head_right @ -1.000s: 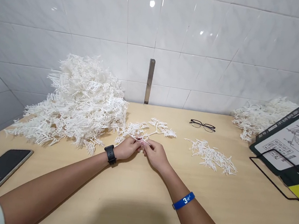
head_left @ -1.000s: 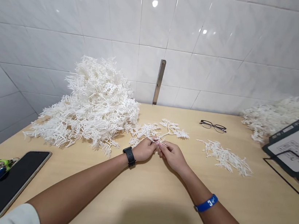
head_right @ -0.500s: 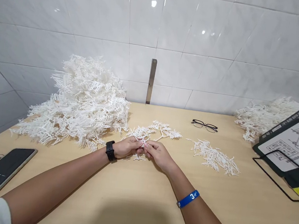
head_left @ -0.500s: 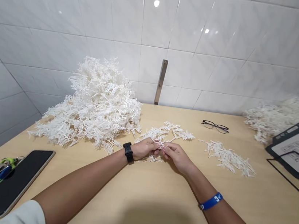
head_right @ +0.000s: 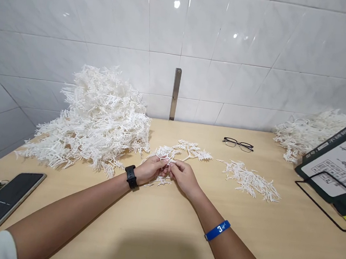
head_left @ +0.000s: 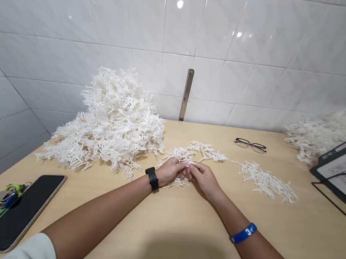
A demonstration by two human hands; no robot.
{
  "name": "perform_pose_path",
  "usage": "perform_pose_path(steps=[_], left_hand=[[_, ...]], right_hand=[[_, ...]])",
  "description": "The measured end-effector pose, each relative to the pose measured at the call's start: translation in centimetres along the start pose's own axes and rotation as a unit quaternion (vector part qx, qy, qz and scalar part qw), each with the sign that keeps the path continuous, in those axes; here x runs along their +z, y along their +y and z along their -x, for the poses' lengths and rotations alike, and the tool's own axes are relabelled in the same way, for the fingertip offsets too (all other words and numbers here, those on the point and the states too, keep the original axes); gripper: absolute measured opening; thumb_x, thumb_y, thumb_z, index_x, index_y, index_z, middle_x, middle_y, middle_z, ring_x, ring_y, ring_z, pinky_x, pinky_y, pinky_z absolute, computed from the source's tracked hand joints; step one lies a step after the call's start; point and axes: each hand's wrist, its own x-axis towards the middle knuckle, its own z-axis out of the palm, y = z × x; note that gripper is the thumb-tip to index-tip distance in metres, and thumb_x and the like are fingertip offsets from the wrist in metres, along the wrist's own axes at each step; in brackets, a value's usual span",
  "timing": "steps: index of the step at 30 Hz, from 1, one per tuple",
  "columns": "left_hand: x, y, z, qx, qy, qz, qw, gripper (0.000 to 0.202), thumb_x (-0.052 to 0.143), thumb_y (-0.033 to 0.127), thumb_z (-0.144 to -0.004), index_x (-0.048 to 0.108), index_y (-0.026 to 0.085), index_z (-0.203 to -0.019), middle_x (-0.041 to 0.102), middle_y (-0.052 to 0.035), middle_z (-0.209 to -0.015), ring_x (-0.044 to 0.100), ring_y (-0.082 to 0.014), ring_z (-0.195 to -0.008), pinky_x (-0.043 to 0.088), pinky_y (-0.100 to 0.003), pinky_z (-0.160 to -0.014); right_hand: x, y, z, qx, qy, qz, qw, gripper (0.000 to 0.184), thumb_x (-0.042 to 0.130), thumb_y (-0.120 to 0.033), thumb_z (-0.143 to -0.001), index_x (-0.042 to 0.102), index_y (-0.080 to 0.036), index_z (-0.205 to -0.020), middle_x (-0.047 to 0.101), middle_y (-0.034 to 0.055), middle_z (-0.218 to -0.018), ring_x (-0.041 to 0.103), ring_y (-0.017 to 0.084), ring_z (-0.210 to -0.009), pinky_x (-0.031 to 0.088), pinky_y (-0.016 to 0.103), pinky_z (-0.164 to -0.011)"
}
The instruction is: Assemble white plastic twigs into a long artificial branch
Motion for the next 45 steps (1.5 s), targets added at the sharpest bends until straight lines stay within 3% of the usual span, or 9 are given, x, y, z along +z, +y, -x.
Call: perform_pose_path(steps=[6, 15, 22, 26, 29, 33, 36, 40, 45], left_hand=[[0.1, -0.1, 0.2, -0.011, 0.015, -0.03, 0.999, 0.044, 0.069, 0.053, -0.074, 0.054, 0.012, -0.067, 0.053, 0.0008, -0.059, 0.045, -0.0075, -0.053, 0.034, -0.023, -0.055], [-0.3, 1.4, 0.6, -0.045, -0.006, 0.154, 0.987, 0.036, 0.079, 0.038, -0.068, 0.055, 0.013, -0.076, 0.047, 0.0028, -0.067, 0.045, -0.008, -0.056, 0.04, -0.024, -0.054], [-0.1, 1.2, 0.4, -0.044, 0.053, 0.136, 0.988, 0.037, 0.082, 0.035, -0.066, 0.056, 0.011, -0.075, 0.052, 0.0005, -0.072, 0.046, -0.0045, -0.06, 0.035, -0.018, -0.053], [0.0, 1.2, 0.4, -0.043, 0.059, 0.13, 0.989, 0.039, 0.082, 0.035, -0.066, 0.053, 0.012, -0.075, 0.049, 0.0019, -0.071, 0.045, -0.004, -0.06, 0.036, -0.018, -0.055], [0.2, 1.3, 0.5, -0.04, 0.055, 0.125, 0.99, 0.04, 0.082, 0.036, -0.066, 0.051, 0.012, -0.074, 0.047, 0.0028, -0.069, 0.044, -0.004, -0.059, 0.036, -0.018, -0.055], [0.3, 1.5, 0.5, -0.041, 0.047, 0.112, 0.992, 0.04, 0.081, 0.037, -0.067, 0.05, 0.013, -0.073, 0.046, 0.0029, -0.068, 0.043, -0.0042, -0.059, 0.036, -0.019, -0.056], [0.4, 1.4, 0.4, -0.037, 0.047, 0.094, 0.994, 0.041, 0.08, 0.039, -0.066, 0.05, 0.013, -0.072, 0.046, 0.003, -0.067, 0.042, -0.0042, -0.058, 0.035, -0.019, -0.055], [0.6, 0.9, 0.4, -0.015, 0.062, 0.043, 0.997, 0.042, 0.078, 0.043, -0.067, 0.05, 0.013, -0.072, 0.046, 0.0035, -0.064, 0.041, -0.0045, -0.056, 0.032, -0.02, -0.053], [1.0, 0.5, 0.6, -0.011, 0.086, -0.092, 0.992, 0.038, 0.068, 0.047, -0.076, 0.049, 0.014, -0.07, 0.047, 0.0035, -0.057, 0.041, -0.0059, -0.05, 0.03, -0.022, -0.05]], right_hand=[[-0.1, 0.7, 0.0, 0.007, -0.037, 0.018, 0.999, 0.036, 0.056, -0.046, -0.086, 0.062, -0.016, -0.069, 0.054, 0.0005, -0.062, 0.045, 0.012, -0.057, 0.034, 0.026, -0.055], [0.8, -0.1, 0.8, -0.06, -0.105, 0.071, 0.99, 0.035, 0.05, -0.041, -0.09, 0.054, -0.017, -0.065, 0.053, 0.0009, -0.067, 0.048, 0.014, -0.066, 0.038, 0.027, -0.064], [-1.5, -0.2, 0.0, 0.012, 0.242, 0.141, 0.96, 0.038, 0.055, -0.035, -0.08, 0.031, -0.022, -0.053, 0.029, -0.0046, -0.053, 0.029, 0.01, -0.051, 0.025, 0.026, -0.047], [-5.6, 0.0, -0.3, 0.042, 0.425, 0.019, 0.904, 0.037, 0.058, -0.03, -0.076, 0.027, -0.024, -0.057, 0.025, -0.0072, -0.048, 0.022, 0.009, -0.043, 0.018, 0.025, -0.038], [-9.0, 0.7, -0.6, 0.053, 0.471, -0.117, 0.873, 0.033, 0.049, -0.037, -0.082, 0.026, -0.025, -0.063, 0.025, -0.0082, -0.048, 0.023, 0.009, -0.038, 0.022, 0.024, -0.034], [-10.8, 0.8, -0.7, 0.069, 0.439, -0.22, 0.868, 0.04, 0.021, -0.055, -0.091, 0.037, -0.024, -0.07, 0.036, -0.0055, -0.054, 0.032, 0.01, -0.039, 0.035, 0.024, -0.038], [-8.7, 0.0, -0.8, 0.076, 0.392, -0.228, 0.888, 0.039, 0.037, -0.057, -0.088, 0.04, -0.023, -0.07, 0.037, -0.0055, -0.053, 0.032, 0.009, -0.041, 0.033, 0.022, -0.039], [-4.0, -1.1, -0.4, 0.04, 0.18, -0.065, 0.981, 0.04, 0.058, -0.055, -0.082, 0.046, -0.021, -0.064, 0.041, -0.0045, -0.052, 0.034, 0.009, -0.045, 0.029, 0.024, -0.042], [-1.3, -0.6, 0.3, 0.011, 0.002, 0.106, 0.994, 0.046, 0.057, -0.054, -0.085, 0.046, -0.018, -0.059, 0.042, -0.0032, -0.056, 0.037, 0.01, -0.054, 0.03, 0.025, -0.051]])
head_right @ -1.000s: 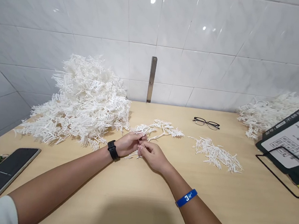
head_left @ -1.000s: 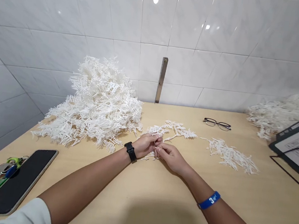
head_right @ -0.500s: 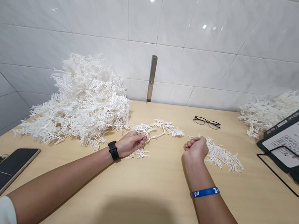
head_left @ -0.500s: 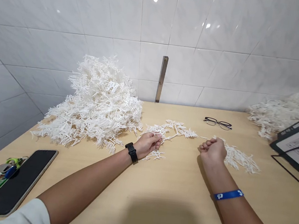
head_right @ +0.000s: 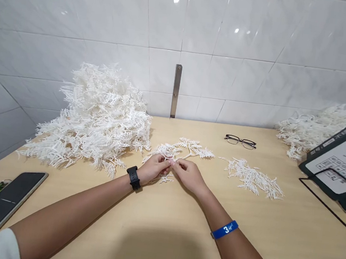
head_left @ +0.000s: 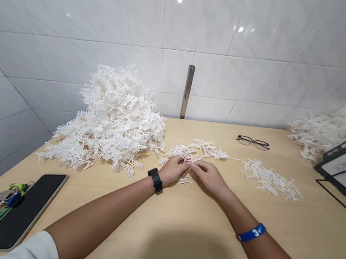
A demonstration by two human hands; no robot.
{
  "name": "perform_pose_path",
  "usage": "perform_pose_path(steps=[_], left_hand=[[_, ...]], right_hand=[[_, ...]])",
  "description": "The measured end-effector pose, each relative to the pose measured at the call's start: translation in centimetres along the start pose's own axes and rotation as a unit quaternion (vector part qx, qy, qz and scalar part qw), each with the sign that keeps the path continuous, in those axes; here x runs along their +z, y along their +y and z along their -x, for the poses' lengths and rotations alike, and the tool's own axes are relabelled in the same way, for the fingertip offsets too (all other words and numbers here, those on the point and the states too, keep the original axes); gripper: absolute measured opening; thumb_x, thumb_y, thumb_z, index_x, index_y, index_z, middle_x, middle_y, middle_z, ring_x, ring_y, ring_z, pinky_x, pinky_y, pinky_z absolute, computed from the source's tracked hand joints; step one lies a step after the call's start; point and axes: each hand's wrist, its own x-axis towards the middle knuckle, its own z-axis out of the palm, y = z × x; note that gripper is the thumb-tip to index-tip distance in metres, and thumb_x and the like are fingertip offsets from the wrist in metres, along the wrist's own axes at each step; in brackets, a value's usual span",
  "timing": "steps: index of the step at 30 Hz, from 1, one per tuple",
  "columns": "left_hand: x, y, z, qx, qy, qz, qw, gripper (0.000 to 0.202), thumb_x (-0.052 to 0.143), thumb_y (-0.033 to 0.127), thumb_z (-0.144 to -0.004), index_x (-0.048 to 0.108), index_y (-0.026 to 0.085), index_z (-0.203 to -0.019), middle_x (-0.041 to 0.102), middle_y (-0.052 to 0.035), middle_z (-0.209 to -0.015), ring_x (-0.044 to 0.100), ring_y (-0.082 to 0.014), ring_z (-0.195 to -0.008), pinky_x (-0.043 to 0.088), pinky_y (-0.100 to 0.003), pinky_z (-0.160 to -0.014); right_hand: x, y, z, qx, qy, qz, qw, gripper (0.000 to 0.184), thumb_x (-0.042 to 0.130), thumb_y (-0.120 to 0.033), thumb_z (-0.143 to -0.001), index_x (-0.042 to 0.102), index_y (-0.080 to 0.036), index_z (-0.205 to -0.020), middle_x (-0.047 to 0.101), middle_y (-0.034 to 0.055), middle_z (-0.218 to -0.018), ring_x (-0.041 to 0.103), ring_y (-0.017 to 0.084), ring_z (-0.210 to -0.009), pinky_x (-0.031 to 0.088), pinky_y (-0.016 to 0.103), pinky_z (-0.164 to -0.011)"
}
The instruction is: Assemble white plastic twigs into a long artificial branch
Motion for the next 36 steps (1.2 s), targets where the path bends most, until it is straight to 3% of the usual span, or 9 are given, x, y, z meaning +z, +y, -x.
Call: perform_pose_path(steps=[7, 12, 16, 21, 24, 29, 32, 36], left_hand=[[-0.1, 0.3, 0.1, -0.003, -0.025, -0.041, 0.999, 0.039, 0.062, 0.049, -0.079, 0.049, 0.015, -0.065, 0.049, 0.0022, -0.053, 0.041, -0.0066, -0.048, 0.03, -0.022, -0.05], [-0.4, 0.1, 0.0, -0.02, -0.088, -0.021, 0.996, 0.042, 0.066, 0.051, -0.076, 0.051, 0.014, -0.065, 0.05, 0.0015, -0.055, 0.044, -0.007, -0.052, 0.035, -0.021, -0.052], [-0.3, -0.1, 0.0, -0.019, -0.059, -0.005, 0.998, 0.042, 0.07, 0.051, -0.073, 0.052, 0.014, -0.069, 0.05, 0.0026, -0.055, 0.046, -0.007, -0.051, 0.036, -0.021, -0.052], [-0.5, 0.0, -0.1, -0.012, -0.025, 0.081, 0.996, 0.048, 0.082, 0.045, -0.061, 0.057, 0.012, -0.085, 0.059, 0.0008, -0.071, 0.05, -0.0054, -0.054, 0.038, -0.021, -0.055], [-0.7, 0.0, -0.2, -0.021, -0.024, 0.089, 0.995, 0.048, 0.083, 0.043, -0.06, 0.057, 0.011, -0.086, 0.06, -0.0005, -0.072, 0.051, -0.0056, -0.055, 0.037, -0.021, -0.055], [-0.6, -0.3, -0.2, -0.01, -0.022, 0.029, 0.999, 0.039, 0.074, 0.043, -0.071, 0.056, 0.012, -0.087, 0.056, 0.0015, -0.066, 0.049, -0.0064, -0.054, 0.036, -0.021, -0.054], [-0.4, -0.4, -0.1, 0.003, -0.024, -0.036, 0.999, 0.032, 0.068, 0.042, -0.077, 0.056, 0.013, -0.084, 0.055, 0.0013, -0.064, 0.048, -0.0072, -0.054, 0.037, -0.021, -0.054], [-0.5, -0.4, -0.1, 0.014, -0.068, -0.098, 0.993, 0.032, 0.06, 0.044, -0.082, 0.055, 0.014, -0.074, 0.054, 0.0, -0.064, 0.048, -0.0082, -0.056, 0.039, -0.022, -0.056]], right_hand=[[-0.3, 0.2, 0.2, -0.02, -0.06, -0.001, 0.998, 0.043, 0.052, -0.052, -0.088, 0.051, -0.018, -0.063, 0.047, -0.001, -0.059, 0.042, 0.012, -0.057, 0.033, 0.025, -0.055], [-0.2, -0.7, 0.3, -0.034, -0.078, -0.017, 0.996, 0.04, 0.056, -0.045, -0.085, 0.052, -0.019, -0.055, 0.045, -0.0017, -0.053, 0.039, 0.012, -0.054, 0.032, 0.026, -0.054], [-0.2, -0.5, 0.3, -0.02, -0.051, -0.006, 0.998, 0.038, 0.057, -0.043, -0.084, 0.052, -0.018, -0.056, 0.043, -0.0027, -0.054, 0.037, 0.011, -0.053, 0.03, 0.026, -0.053], [-0.2, 0.1, 0.3, -0.017, -0.049, -0.01, 0.999, 0.04, 0.057, -0.053, -0.085, 0.052, -0.018, -0.067, 0.047, -0.0023, -0.06, 0.042, 0.012, -0.057, 0.033, 0.026, -0.054], [-0.1, 0.2, 0.3, -0.021, -0.041, 0.016, 0.999, 0.045, 0.054, -0.057, -0.086, 0.051, -0.018, -0.063, 0.05, -0.0011, -0.059, 0.044, 0.012, -0.057, 0.035, 0.026, -0.055], [-0.2, 0.2, 0.4, -0.024, -0.038, 0.058, 0.997, 0.047, 0.05, -0.054, -0.089, 0.049, -0.018, -0.058, 0.05, -0.0011, -0.054, 0.046, 0.013, -0.053, 0.036, 0.026, -0.055], [-0.4, 0.1, 0.5, -0.032, -0.051, 0.077, 0.995, 0.043, 0.052, -0.05, -0.089, 0.058, -0.017, -0.063, 0.051, -0.0009, -0.055, 0.044, 0.013, -0.053, 0.033, 0.025, -0.052], [-0.8, 0.1, 0.5, -0.048, -0.087, 0.077, 0.992, 0.037, 0.052, -0.044, -0.091, 0.067, -0.015, -0.075, 0.057, 0.0015, -0.064, 0.046, 0.014, -0.06, 0.033, 0.025, -0.055]])
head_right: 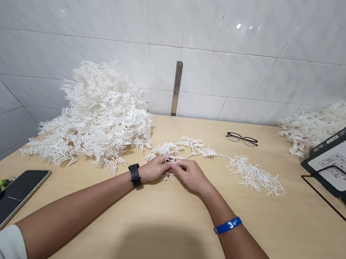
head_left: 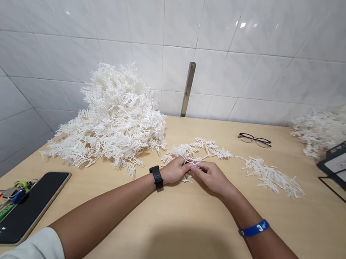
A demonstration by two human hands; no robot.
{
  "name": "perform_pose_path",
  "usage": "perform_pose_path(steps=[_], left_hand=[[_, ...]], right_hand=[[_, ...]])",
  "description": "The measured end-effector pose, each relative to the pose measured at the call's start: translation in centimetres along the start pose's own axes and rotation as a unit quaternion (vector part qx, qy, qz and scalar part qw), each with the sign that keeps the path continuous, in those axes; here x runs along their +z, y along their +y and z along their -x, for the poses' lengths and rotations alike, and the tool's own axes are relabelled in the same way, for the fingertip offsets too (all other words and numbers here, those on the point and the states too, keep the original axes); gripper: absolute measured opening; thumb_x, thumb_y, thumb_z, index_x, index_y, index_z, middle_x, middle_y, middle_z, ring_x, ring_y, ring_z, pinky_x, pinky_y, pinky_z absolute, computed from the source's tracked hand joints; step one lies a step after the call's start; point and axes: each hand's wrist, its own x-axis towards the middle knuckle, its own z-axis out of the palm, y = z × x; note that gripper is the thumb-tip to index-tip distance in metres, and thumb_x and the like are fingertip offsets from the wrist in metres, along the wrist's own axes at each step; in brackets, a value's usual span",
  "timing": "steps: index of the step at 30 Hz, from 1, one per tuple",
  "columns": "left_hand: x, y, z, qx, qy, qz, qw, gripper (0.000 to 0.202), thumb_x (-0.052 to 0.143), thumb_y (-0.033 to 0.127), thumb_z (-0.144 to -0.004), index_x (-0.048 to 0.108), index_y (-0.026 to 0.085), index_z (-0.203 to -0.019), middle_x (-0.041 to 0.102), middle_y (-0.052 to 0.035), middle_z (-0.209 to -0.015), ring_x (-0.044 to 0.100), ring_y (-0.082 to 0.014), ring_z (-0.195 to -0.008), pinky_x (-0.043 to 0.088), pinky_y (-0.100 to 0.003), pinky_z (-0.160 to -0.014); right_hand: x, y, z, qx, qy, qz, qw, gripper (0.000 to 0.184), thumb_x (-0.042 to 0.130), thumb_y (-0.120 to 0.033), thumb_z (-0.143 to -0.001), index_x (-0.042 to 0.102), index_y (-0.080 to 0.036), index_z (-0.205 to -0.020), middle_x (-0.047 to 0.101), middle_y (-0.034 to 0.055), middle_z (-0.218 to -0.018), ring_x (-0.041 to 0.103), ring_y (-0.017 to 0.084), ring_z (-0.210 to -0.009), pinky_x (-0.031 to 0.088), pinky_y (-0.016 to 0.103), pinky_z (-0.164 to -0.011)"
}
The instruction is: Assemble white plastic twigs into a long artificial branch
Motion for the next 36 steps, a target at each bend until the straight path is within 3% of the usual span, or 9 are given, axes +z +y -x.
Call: perform_pose_path(steps=[8, 11, 15, 18, 25, 31, 36], left_hand=[[-0.5, 0.0, 0.0, 0.007, -0.075, -0.025, 0.997, 0.037, 0.058, 0.051, -0.082, 0.054, 0.014, -0.074, 0.054, -0.0006, -0.066, 0.05, -0.0097, -0.06, 0.043, -0.024, -0.06], [-0.5, -0.1, -0.1, -0.009, -0.06, -0.01, 0.998, 0.04, 0.059, 0.053, -0.081, 0.056, 0.013, -0.074, 0.057, -0.0024, -0.067, 0.055, -0.0112, -0.062, 0.044, -0.025, -0.062], [-0.5, -0.3, -0.3, -0.028, -0.026, 0.08, 0.996, 0.045, 0.065, 0.055, -0.077, 0.056, 0.012, -0.076, 0.058, -0.0034, -0.07, 0.057, -0.0108, -0.061, 0.046, -0.025, -0.063], [-0.6, -0.2, -0.3, -0.016, -0.031, 0.124, 0.992, 0.044, 0.069, 0.053, -0.075, 0.056, 0.011, -0.077, 0.058, -0.0027, -0.07, 0.054, -0.0087, -0.059, 0.046, -0.024, -0.063], [-0.3, 0.0, -0.3, -0.005, 0.005, 0.107, 0.994, 0.042, 0.069, 0.052, -0.075, 0.056, 0.011, -0.074, 0.057, -0.0012, -0.067, 0.051, -0.0074, -0.056, 0.041, -0.023, -0.057], [-0.6, 0.2, -0.2, 0.003, -0.043, 0.131, 0.99, 0.047, 0.071, 0.056, -0.071, 0.059, 0.011, -0.072, 0.059, -0.0032, -0.066, 0.05, -0.0085, -0.058, 0.038, -0.024, -0.059], [-1.1, 0.8, 0.3, -0.019, -0.1, 0.209, 0.973, 0.041, 0.08, 0.046, -0.067, 0.057, 0.013, -0.076, 0.054, -0.0004, -0.066, 0.048, -0.0081, -0.059, 0.036, -0.024, -0.061]], right_hand=[[-0.6, -0.8, 0.3, -0.01, -0.06, -0.012, 0.998, 0.034, 0.053, -0.04, -0.091, 0.067, -0.015, -0.072, 0.06, 0.0016, -0.065, 0.048, 0.014, -0.061, 0.033, 0.025, -0.057], [-0.4, -0.9, 0.2, -0.01, -0.053, -0.007, 0.999, 0.036, 0.05, -0.041, -0.092, 0.067, -0.015, -0.074, 0.064, 0.0029, -0.071, 0.052, 0.015, -0.065, 0.035, 0.025, -0.06], [-0.1, -0.1, -0.2, 0.012, -0.001, -0.033, 0.999, 0.039, 0.049, -0.046, -0.092, 0.061, -0.016, -0.07, 0.053, -0.0003, -0.059, 0.045, 0.012, -0.056, 0.033, 0.025, -0.056], [-0.1, 0.4, -0.4, 0.006, 0.001, -0.044, 0.999, 0.04, 0.047, -0.048, -0.092, 0.059, -0.016, -0.071, 0.052, -0.0002, -0.06, 0.045, 0.013, -0.057, 0.035, 0.025, -0.057], [0.1, 0.3, -0.2, 0.013, 0.009, -0.001, 1.0, 0.043, 0.042, -0.049, -0.095, 0.055, -0.017, -0.07, 0.053, 0.001, -0.065, 0.047, 0.014, -0.062, 0.036, 0.027, -0.06], [0.3, 0.3, -0.3, -0.014, -0.003, -0.017, 1.0, 0.044, 0.041, -0.048, -0.095, 0.056, -0.017, -0.069, 0.054, 0.0022, -0.066, 0.049, 0.015, -0.064, 0.038, 0.028, -0.063], [0.4, 0.7, -0.3, -0.021, -0.041, -0.086, 0.995, 0.041, 0.044, -0.045, -0.094, 0.052, -0.017, -0.065, 0.049, 0.0003, -0.062, 0.043, 0.013, -0.06, 0.034, 0.027, -0.06]])
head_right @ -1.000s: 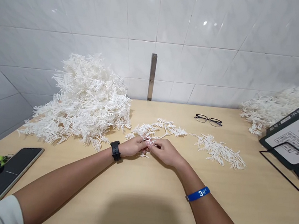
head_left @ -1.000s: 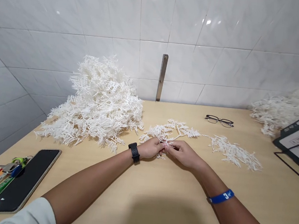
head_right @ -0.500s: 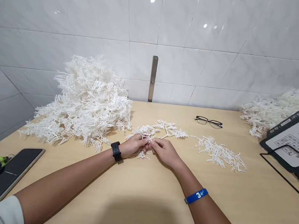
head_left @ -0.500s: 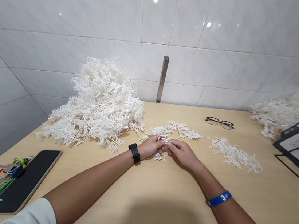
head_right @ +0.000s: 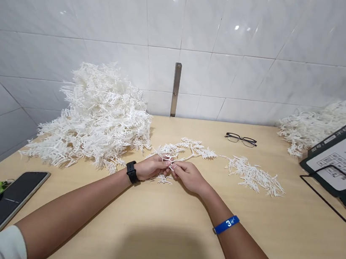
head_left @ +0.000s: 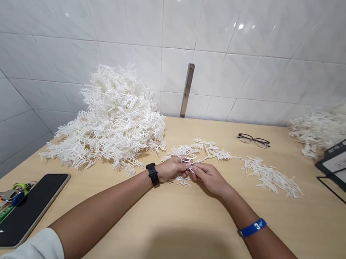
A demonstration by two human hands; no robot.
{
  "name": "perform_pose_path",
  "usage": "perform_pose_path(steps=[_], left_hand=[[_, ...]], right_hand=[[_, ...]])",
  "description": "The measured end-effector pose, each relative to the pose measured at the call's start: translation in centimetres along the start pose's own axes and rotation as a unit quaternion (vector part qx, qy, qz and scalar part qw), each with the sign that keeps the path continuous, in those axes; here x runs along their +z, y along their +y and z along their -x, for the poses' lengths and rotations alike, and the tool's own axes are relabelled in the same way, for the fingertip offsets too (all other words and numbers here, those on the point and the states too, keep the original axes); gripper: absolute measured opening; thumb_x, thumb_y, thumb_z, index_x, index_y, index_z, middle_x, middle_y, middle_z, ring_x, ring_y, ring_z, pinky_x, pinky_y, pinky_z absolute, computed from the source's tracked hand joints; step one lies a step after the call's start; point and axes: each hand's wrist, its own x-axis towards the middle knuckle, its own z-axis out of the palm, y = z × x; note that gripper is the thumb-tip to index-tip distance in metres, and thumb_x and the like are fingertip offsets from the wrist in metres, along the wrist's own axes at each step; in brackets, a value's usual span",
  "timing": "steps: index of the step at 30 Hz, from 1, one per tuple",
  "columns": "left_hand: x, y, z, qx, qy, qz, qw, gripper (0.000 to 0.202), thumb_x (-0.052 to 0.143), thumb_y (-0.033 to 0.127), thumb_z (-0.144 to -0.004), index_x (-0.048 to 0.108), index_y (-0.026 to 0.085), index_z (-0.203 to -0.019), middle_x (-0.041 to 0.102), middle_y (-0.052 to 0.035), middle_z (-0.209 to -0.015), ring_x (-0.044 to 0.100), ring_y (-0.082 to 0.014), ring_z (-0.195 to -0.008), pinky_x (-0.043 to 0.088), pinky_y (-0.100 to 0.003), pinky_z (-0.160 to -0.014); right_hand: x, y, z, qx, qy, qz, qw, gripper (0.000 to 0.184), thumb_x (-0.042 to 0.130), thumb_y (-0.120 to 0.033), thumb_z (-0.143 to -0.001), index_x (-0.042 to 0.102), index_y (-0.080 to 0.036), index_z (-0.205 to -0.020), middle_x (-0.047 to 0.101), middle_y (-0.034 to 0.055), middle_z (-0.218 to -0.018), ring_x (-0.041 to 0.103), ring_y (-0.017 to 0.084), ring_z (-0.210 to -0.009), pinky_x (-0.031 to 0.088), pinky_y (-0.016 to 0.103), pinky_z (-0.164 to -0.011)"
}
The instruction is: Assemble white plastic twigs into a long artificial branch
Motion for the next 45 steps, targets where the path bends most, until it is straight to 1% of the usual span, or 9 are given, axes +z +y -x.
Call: perform_pose_path(steps=[16, 23, 25, 27, 31, 33, 36, 39, 45], left_hand=[[-0.2, 0.3, 0.5, -0.022, -0.011, 0.09, 0.996, 0.038, 0.08, 0.04, -0.069, 0.057, 0.012, -0.079, 0.051, -0.0008, -0.07, 0.047, -0.0092, -0.065, 0.035, -0.024, -0.061], [-0.2, 0.6, 0.4, -0.034, 0.006, 0.177, 0.984, 0.034, 0.082, 0.029, -0.068, 0.056, 0.012, -0.082, 0.049, 0.0004, -0.074, 0.049, -0.008, -0.068, 0.041, -0.021, -0.063], [-0.3, 0.6, 0.2, -0.026, 0.032, 0.206, 0.978, 0.03, 0.08, 0.026, -0.07, 0.055, 0.012, -0.081, 0.048, 0.0008, -0.076, 0.049, -0.0068, -0.066, 0.041, -0.02, -0.062], [-0.4, 0.5, 0.0, -0.017, 0.064, 0.213, 0.975, 0.027, 0.078, 0.023, -0.071, 0.055, 0.012, -0.08, 0.049, 0.0002, -0.077, 0.048, -0.0061, -0.065, 0.042, -0.019, -0.06], [-0.2, 0.2, -0.2, -0.016, 0.077, 0.159, 0.984, 0.028, 0.078, 0.026, -0.072, 0.055, 0.011, -0.075, 0.051, -0.0012, -0.074, 0.049, -0.0067, -0.064, 0.043, -0.019, -0.059], [-0.1, 0.2, -0.2, -0.016, 0.081, 0.14, 0.987, 0.03, 0.079, 0.028, -0.071, 0.055, 0.011, -0.075, 0.051, -0.0008, -0.071, 0.049, -0.0068, -0.063, 0.043, -0.02, -0.058], [0.0, 0.3, -0.1, -0.019, 0.089, 0.133, 0.987, 0.034, 0.081, 0.031, -0.069, 0.055, 0.011, -0.076, 0.051, 0.0002, -0.069, 0.048, -0.0062, -0.062, 0.043, -0.019, -0.058], [0.1, 0.1, -0.2, -0.021, 0.097, 0.125, 0.987, 0.038, 0.084, 0.032, -0.066, 0.055, 0.011, -0.077, 0.053, 0.0004, -0.07, 0.049, -0.0056, -0.062, 0.043, -0.019, -0.059], [1.0, -0.7, -0.5, 0.039, 0.184, 0.005, 0.982, 0.041, 0.08, 0.042, -0.066, 0.056, 0.011, -0.079, 0.055, 0.0009, -0.065, 0.049, -0.0073, -0.059, 0.038, -0.021, -0.057]], right_hand=[[0.1, 0.4, 0.1, -0.01, 0.001, -0.141, 0.99, 0.04, 0.049, -0.045, -0.091, 0.046, -0.019, -0.06, 0.043, -0.0016, -0.057, 0.04, 0.013, -0.056, 0.033, 0.029, -0.058], [0.0, -0.2, -0.2, 0.007, 0.041, -0.11, 0.993, 0.036, 0.054, -0.035, -0.087, 0.049, -0.018, -0.056, 0.045, -0.0015, -0.054, 0.042, 0.012, -0.054, 0.034, 0.028, -0.056], [-0.6, -0.2, -0.4, 0.014, 0.111, -0.134, 0.985, 0.032, 0.056, -0.03, -0.083, 0.049, -0.018, -0.054, 0.044, -0.002, -0.053, 0.041, 0.011, -0.051, 0.033, 0.027, -0.051], [-1.7, 0.1, -0.4, 0.012, 0.257, -0.211, 0.943, 0.026, 0.057, -0.027, -0.08, 0.049, -0.019, -0.058, 0.042, -0.0035, -0.054, 0.038, 0.009, -0.049, 0.031, 0.024, -0.046], [-5.2, 1.5, -0.1, 0.02, 0.536, -0.324, 0.779, 0.014, 0.056, -0.025, -0.08, 0.045, -0.021, -0.073, 0.04, -0.0068, -0.058, 0.034, 0.007, -0.044, 0.031, 0.02, -0.041], [-6.6, 2.0, 0.2, 0.032, 0.585, -0.348, 0.732, 0.014, 0.053, -0.026, -0.084, 0.041, -0.022, -0.077, 0.045, -0.006, -0.063, 0.038, 0.007, -0.044, 0.037, 0.02, -0.042], [-7.1, 1.9, 0.6, 0.04, 0.591, -0.377, 0.712, 0.014, 0.046, -0.028, -0.091, 0.041, -0.023, -0.079, 0.053, -0.003, -0.069, 0.046, 0.008, -0.048, 0.046, 0.022, -0.048], [-5.7, 0.8, 0.5, 0.035, 0.547, -0.353, 0.758, 0.025, 0.042, -0.039, -0.095, 0.05, -0.021, -0.079, 0.049, -0.0034, -0.058, 0.046, 0.009, -0.046, 0.043, 0.022, -0.047], [-0.5, -0.4, -0.1, 0.046, 0.245, -0.044, 0.968, 0.05, 0.052, -0.059, -0.088, 0.053, -0.018, -0.061, 0.046, -0.0026, -0.049, 0.042, 0.011, -0.046, 0.033, 0.025, -0.046]])
